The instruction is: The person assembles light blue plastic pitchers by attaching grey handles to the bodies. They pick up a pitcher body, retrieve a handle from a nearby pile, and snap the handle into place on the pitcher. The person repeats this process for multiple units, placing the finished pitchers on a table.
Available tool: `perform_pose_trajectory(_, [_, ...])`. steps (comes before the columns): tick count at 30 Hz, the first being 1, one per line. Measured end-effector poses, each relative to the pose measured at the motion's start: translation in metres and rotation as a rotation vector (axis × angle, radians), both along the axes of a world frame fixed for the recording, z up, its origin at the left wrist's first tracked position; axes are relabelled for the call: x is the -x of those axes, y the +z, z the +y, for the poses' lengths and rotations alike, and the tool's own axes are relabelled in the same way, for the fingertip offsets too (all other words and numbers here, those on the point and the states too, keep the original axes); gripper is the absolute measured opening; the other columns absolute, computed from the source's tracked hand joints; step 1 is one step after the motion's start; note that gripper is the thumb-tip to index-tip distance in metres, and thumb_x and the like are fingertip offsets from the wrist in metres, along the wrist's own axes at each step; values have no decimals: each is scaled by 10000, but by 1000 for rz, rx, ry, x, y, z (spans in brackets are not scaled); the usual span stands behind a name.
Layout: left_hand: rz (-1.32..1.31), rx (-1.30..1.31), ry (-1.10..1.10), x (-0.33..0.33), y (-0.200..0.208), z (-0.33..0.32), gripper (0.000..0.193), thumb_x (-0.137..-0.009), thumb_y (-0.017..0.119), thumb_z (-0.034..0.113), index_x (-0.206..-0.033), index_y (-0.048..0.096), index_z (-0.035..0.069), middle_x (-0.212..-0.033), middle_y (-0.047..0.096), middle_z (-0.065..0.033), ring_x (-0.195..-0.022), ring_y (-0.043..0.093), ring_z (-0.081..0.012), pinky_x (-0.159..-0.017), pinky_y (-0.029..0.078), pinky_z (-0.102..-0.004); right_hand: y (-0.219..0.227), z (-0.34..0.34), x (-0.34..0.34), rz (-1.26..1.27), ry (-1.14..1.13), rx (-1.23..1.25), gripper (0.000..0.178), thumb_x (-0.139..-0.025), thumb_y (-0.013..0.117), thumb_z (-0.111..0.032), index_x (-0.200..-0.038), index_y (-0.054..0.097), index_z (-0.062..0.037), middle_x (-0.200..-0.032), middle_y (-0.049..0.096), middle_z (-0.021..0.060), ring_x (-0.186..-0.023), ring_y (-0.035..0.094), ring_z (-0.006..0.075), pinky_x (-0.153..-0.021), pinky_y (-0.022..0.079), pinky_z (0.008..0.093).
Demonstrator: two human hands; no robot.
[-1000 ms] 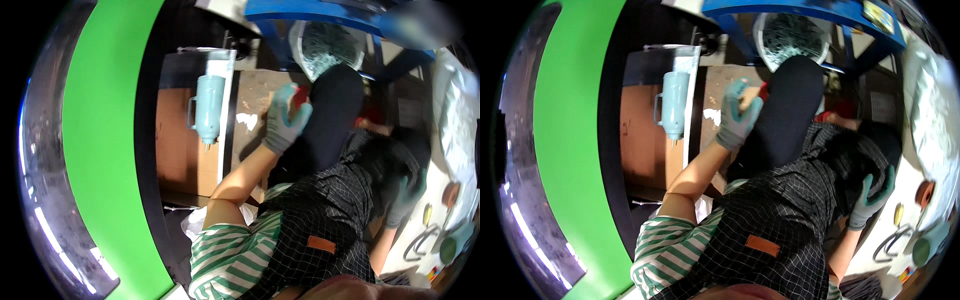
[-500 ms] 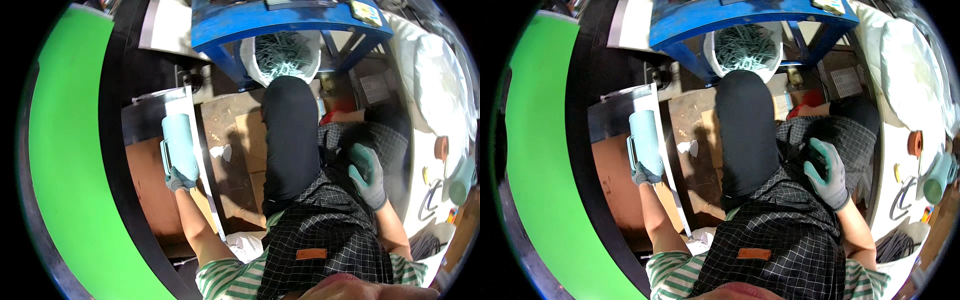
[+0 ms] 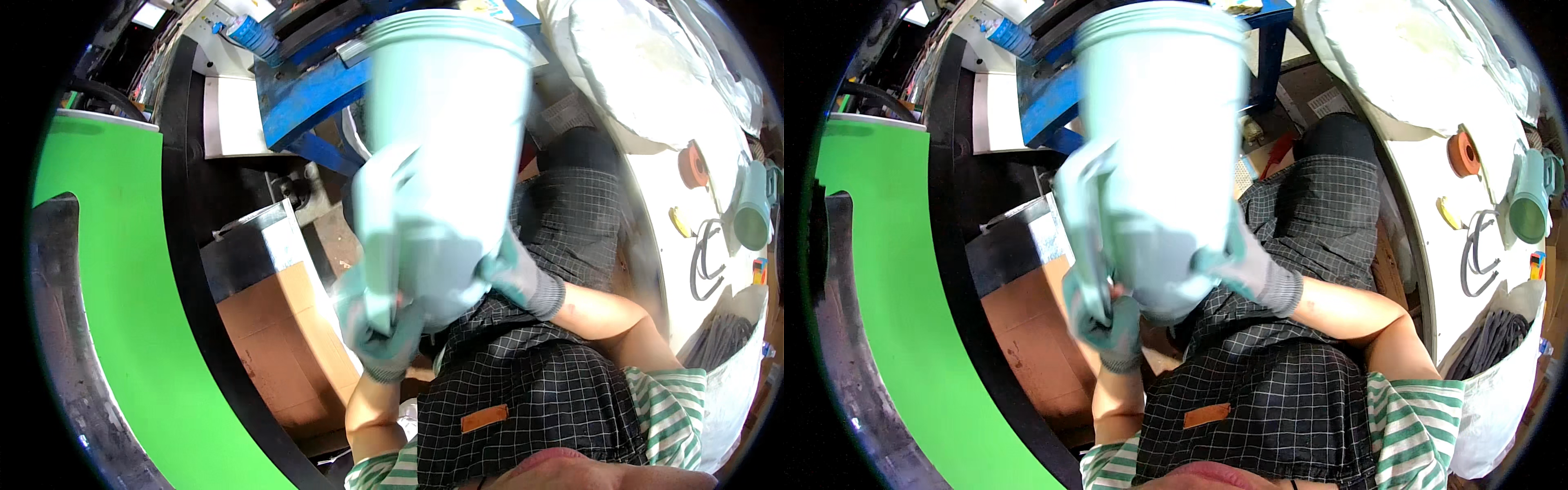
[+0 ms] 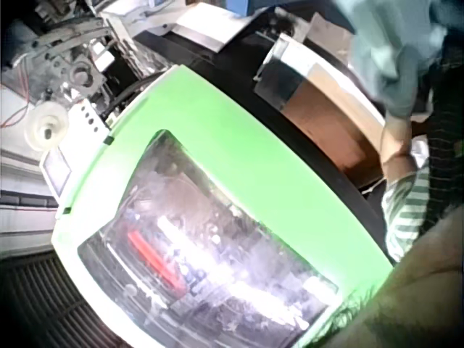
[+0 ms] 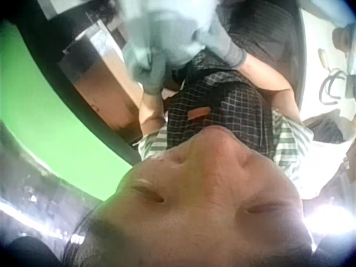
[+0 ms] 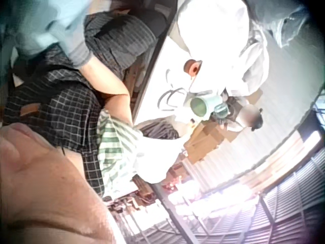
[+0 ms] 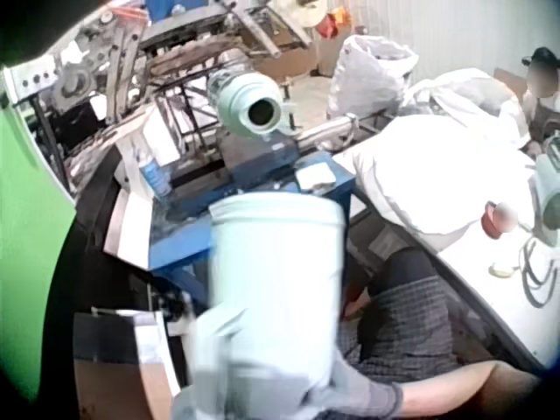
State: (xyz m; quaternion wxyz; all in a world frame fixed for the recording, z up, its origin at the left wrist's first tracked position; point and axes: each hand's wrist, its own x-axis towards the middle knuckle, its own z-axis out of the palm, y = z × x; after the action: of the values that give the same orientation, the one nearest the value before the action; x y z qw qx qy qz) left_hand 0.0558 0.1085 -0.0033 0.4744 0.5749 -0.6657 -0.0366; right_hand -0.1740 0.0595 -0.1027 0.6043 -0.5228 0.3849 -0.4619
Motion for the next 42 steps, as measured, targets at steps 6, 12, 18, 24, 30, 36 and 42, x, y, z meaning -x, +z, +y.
perform_pose_trajectory(6, [483, -431, -740, 81, -7, -75, 703, -1047, 550, 552, -1419, 561, -43, -1376, 632, -192, -1247, 624, -247, -1080, 483, -390, 30, 42, 90, -1034, 402, -1067, 1080, -913, 249, -906, -1565, 418, -62, -1408, 610, 265, -1196, 687, 394, -865, 641, 519])
perform_pose_trajectory(12, [379, -127, -612, 131, -27, -72, 455, -1080, 524, 287, -1371, 571, -60, -1304, 665, -219, -1193, 632, -382, -999, 517, -453, 41, 72, 142, -195, 27, -766, 730, -1042, 517, -635, -1337, 623, 25, -911, 664, 41, -755, 641, 145, -670, 567, 309])
perform_pose_trajectory(18, [-498, 5, -396, 144, -4, -62, 541, -849, 753, 544, -1260, 694, 196, -1176, 612, -89, -1233, 521, -367, -968, 487, -551, 83, 21, 135, 763, -232, 441, 1013, -739, 923, -370, -1537, 403, -24, -1470, 499, 208, -1389, 507, 355, -1171, 411, 494])
perform_pose_trajectory(24, [-507, 26, -450, 143, -4, -67, 314, -928, 720, 344, -1128, 738, 103, -1134, 678, -104, -1142, 626, -336, -1042, 507, -557, 73, -26, 92, 726, -280, 647, 800, -753, 826, -303, -1435, 496, -45, -1452, 531, 215, -1398, 486, 429, -1196, 353, 573])
perform_pose_trajectory(30, [-648, -238, -556, 141, 8, -59, 322, -895, 737, 314, -1063, 711, 41, -1034, 722, -136, -1024, 664, -338, -967, 528, -522, 53, -20, 82, 625, -334, 645, 711, -754, 809, -245, -1397, 548, -86, -1398, 582, 199, -1323, 547, 421, -1153, 384, 576])
perform_pose_trajectory(36, [-315, -165, -576, 137, -3, -53, 303, -819, 819, 196, -1050, 662, 80, -991, 724, -119, -1009, 675, -337, -961, 507, -556, 62, -18, 86, 660, -284, 647, 662, -799, 793, -305, -1386, 565, -101, -1393, 594, 188, -1302, 565, 417, -1124, 408, 575])
perform_pose_trajectory(42, [-296, -278, -750, 130, 5, -59, 446, -796, 862, 204, -1161, 615, 133, -1106, 713, -67, -1106, 670, -294, -1153, 392, -602, 73, -27, 103, 570, -162, 642, 624, -797, 810, -333, -1334, 606, -90, -1319, 644, 182, -1235, 615, 416, -1099, 440, 556])
